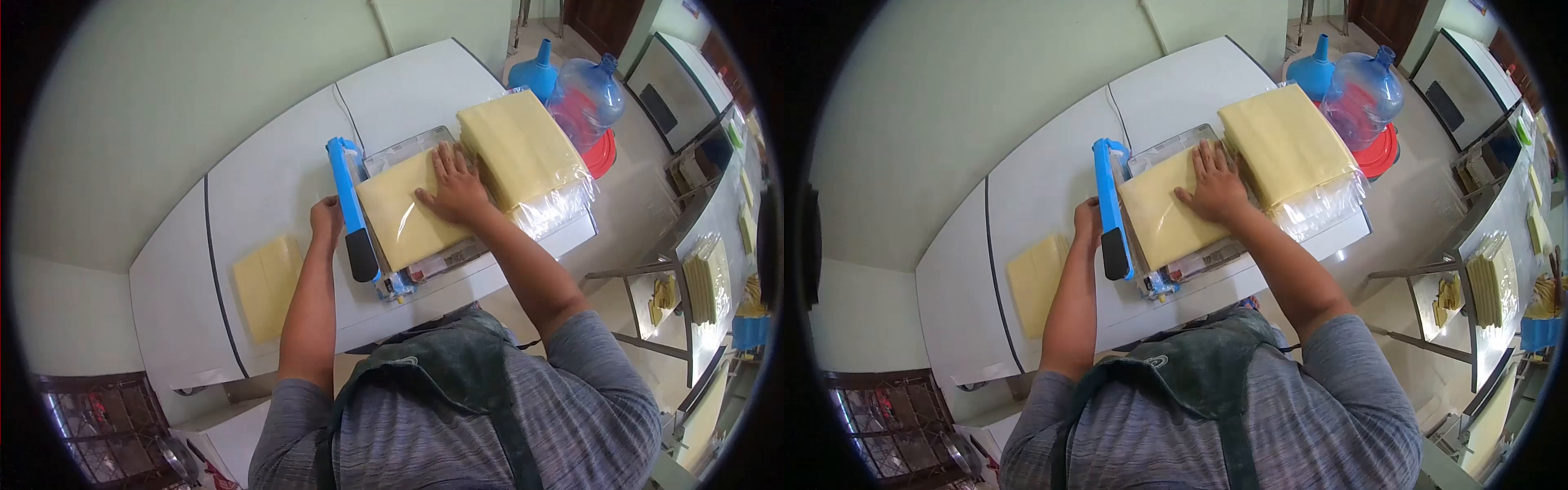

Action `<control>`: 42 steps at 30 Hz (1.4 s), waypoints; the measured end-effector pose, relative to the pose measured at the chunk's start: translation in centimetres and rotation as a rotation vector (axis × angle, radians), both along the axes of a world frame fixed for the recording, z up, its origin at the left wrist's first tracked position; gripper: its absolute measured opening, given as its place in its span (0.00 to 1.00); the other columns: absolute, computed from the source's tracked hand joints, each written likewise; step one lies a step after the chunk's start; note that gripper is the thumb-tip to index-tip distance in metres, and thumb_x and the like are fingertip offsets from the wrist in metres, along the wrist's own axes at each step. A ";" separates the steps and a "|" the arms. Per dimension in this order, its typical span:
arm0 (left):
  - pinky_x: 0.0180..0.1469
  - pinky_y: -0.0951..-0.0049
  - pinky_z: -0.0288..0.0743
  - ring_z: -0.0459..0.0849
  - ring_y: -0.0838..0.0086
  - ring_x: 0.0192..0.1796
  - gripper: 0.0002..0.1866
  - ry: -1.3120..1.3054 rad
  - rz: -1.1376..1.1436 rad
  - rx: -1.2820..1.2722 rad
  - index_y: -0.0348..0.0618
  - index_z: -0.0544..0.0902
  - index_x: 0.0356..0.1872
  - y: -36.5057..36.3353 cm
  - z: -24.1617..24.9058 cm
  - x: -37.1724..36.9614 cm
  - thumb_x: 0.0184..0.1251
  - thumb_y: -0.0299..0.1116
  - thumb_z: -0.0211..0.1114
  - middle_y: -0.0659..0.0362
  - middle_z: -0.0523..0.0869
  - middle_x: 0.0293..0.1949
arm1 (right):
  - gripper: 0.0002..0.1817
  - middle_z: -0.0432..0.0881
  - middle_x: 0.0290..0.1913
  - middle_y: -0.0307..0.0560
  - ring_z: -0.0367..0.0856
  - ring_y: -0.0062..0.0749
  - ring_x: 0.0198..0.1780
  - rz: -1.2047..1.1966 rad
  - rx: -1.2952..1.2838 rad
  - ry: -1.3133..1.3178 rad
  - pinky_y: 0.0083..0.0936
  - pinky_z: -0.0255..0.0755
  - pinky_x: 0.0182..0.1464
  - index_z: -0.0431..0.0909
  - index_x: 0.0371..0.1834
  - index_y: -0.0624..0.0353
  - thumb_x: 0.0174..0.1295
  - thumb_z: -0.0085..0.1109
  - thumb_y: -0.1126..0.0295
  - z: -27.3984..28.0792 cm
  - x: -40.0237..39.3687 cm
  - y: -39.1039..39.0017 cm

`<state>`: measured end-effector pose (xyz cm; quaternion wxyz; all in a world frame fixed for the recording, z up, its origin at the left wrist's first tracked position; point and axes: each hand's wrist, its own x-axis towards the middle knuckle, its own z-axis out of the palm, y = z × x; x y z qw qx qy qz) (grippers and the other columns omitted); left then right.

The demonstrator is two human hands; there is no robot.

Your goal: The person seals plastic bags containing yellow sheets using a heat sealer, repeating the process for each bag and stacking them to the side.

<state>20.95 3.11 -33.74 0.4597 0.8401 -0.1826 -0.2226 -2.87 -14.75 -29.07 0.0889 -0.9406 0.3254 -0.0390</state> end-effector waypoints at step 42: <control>0.80 0.49 0.38 0.47 0.50 0.80 0.42 -0.682 -0.297 0.208 0.28 0.55 0.75 -5.3 2.2 -12.0 0.71 0.50 0.55 0.45 0.52 0.79 | 0.53 0.38 0.82 0.63 0.38 0.55 0.82 0.032 -0.021 -0.027 0.56 0.41 0.78 0.41 0.80 0.68 0.65 0.45 0.36 -0.9 1.2 -1.1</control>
